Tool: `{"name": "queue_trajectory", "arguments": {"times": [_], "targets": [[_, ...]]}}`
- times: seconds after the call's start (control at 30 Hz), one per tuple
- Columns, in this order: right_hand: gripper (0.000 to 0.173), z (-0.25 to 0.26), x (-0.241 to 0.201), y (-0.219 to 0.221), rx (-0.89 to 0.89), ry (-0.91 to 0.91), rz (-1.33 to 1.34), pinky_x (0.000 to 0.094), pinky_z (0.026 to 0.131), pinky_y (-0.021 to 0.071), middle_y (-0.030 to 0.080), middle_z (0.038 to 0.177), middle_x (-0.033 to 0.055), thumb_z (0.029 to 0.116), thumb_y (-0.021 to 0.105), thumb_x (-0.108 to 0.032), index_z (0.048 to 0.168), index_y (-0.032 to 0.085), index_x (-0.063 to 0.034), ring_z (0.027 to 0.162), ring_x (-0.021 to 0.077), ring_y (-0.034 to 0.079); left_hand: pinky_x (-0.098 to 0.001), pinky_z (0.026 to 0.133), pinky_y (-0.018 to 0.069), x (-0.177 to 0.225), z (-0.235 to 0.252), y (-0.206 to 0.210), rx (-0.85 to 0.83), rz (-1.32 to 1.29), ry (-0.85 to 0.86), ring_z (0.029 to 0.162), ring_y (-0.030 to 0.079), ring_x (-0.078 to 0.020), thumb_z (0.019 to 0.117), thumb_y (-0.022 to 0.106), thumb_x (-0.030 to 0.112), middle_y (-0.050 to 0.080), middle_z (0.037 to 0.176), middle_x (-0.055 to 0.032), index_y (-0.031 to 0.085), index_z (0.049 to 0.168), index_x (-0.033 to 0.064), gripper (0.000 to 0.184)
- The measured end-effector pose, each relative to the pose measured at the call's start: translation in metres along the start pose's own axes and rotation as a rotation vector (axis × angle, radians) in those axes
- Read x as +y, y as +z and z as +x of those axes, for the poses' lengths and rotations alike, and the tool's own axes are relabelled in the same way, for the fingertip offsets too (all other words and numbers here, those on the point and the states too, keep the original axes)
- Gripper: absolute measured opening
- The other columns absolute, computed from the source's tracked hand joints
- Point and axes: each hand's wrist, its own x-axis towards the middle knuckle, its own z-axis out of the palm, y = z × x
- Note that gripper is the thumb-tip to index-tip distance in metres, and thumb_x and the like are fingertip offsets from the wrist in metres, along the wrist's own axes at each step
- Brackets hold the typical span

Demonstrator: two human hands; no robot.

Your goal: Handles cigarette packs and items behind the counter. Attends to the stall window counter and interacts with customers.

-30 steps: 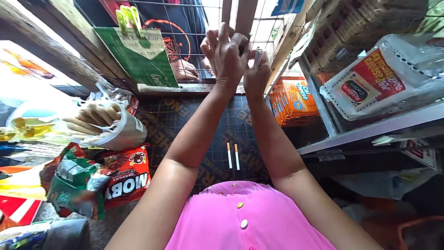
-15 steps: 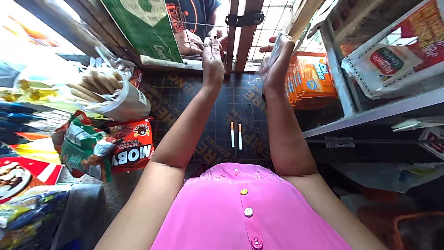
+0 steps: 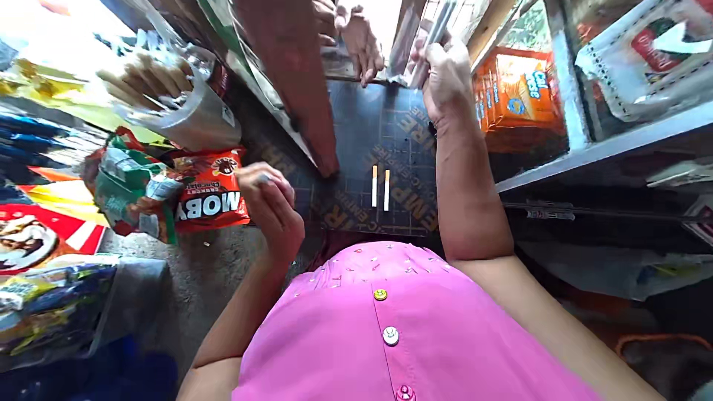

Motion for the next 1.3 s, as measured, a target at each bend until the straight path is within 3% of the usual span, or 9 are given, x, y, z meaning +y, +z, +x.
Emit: {"name": "queue_trajectory", "arguments": {"times": [0.13,0.23,0.33,0.43,0.6,0.77,0.93,1.2,1.3], "targets": [[0.029,0.016,0.017,0.010,-0.042,-0.116,-0.022,0.0296,0.094,0.0549,0.067,0.112,0.0126,0.0999,0.055,0.000,0.128,0.056,0.0061,0.104,0.0150,0.066,-0.0382,0.072,0.0570,0.020,-0.054,0.003,-0.337,0.210,0.125,0.081,0.065,-0.0256,0.1094,0.039,0.022,0.063,0.089,-0.0172,0.061,0.099,-0.0026,0.034],[0.026,0.021,0.022,0.019,-0.021,-0.169,-0.063,0.0276,0.094,0.0553,0.071,0.111,0.0119,0.1009,0.060,-0.005,0.125,0.061,0.0058,0.104,0.0127,0.068,-0.0407,0.058,0.0561,0.027,-0.047,0.028,-0.530,0.278,0.073,0.072,0.066,-0.0272,0.0992,0.056,0.022,0.064,0.088,-0.0155,0.070,0.104,-0.0011,0.027],[0.025,0.028,0.030,0.022,0.026,-0.230,-0.115,0.0296,0.088,0.0587,0.072,0.104,0.0110,0.1014,0.061,-0.010,0.123,0.062,0.0042,0.096,0.0129,0.070,-0.0461,0.057,0.0573,0.035,-0.035,0.058,-0.572,0.378,-0.104,0.070,0.068,-0.0293,0.0879,0.074,0.042,0.066,0.091,-0.0158,0.071,0.103,0.0005,0.044],[0.025,0.028,0.034,0.025,0.054,-0.220,-0.118,0.0316,0.080,0.0602,0.070,0.101,0.0109,0.1023,0.059,-0.009,0.125,0.058,0.0033,0.091,0.0147,0.070,-0.0541,0.066,0.0573,0.052,-0.011,0.088,-0.777,0.547,-0.338,0.079,0.070,-0.0366,0.0855,0.072,0.062,0.066,0.101,-0.0196,0.067,0.107,-0.0018,0.068],[0.027,0.025,0.042,0.022,0.026,-0.223,-0.111,0.0286,0.084,0.0584,0.071,0.102,0.0100,0.1021,0.059,-0.009,0.125,0.057,0.0043,0.092,0.0113,0.070,-0.0583,0.075,0.0546,0.061,0.014,0.101,-0.881,0.618,-0.457,0.093,0.069,-0.0425,0.1002,0.064,0.035,0.067,0.106,-0.0234,0.066,0.107,-0.0032,0.039],[0.030,0.023,0.038,0.024,0.039,-0.207,-0.090,0.0292,0.086,0.0588,0.072,0.101,0.0106,0.1003,0.063,-0.010,0.125,0.057,0.0063,0.091,0.0111,0.071,-0.0592,0.077,0.0526,0.051,0.032,0.093,-0.881,0.715,-0.492,0.099,0.068,-0.0411,0.0984,0.062,0.025,0.069,0.108,-0.0208,0.069,0.104,-0.0012,0.027],[0.049,0.002,0.023,0.020,0.006,-0.206,-0.062,0.0271,0.105,0.0503,0.062,0.137,0.0198,0.1034,0.058,-0.011,0.146,0.042,0.0082,0.124,0.0158,0.063,-0.0598,0.077,0.0530,0.035,0.042,0.092,-0.844,0.749,-0.480,0.099,0.068,-0.0404,0.0926,0.068,0.024,0.068,0.109,-0.0195,0.069,0.105,0.0000,0.027],[0.036,-0.050,0.023,-0.005,-0.052,-0.269,-0.132,0.0297,0.103,0.0515,0.068,0.129,0.0164,0.1039,0.054,-0.011,0.136,0.052,0.0058,0.122,0.0154,0.064,-0.0613,0.075,0.0530,0.015,0.039,0.085,-0.712,0.588,-0.421,0.092,0.070,-0.0402,0.0882,0.071,0.021,0.071,0.094,-0.0196,0.069,0.101,0.0006,0.024],[0.036,-0.080,0.031,-0.015,-0.131,-0.285,-0.188,0.0340,0.105,0.0529,0.068,0.128,0.0154,0.1035,0.053,-0.011,0.135,0.054,0.0065,0.122,0.0176,0.064,-0.0504,0.077,0.0559,0.000,0.047,0.081,-0.489,0.337,-0.502,0.082,0.070,-0.0266,0.0851,0.078,0.022,0.073,0.087,-0.0120,0.072,0.096,0.0022,0.023]]}}
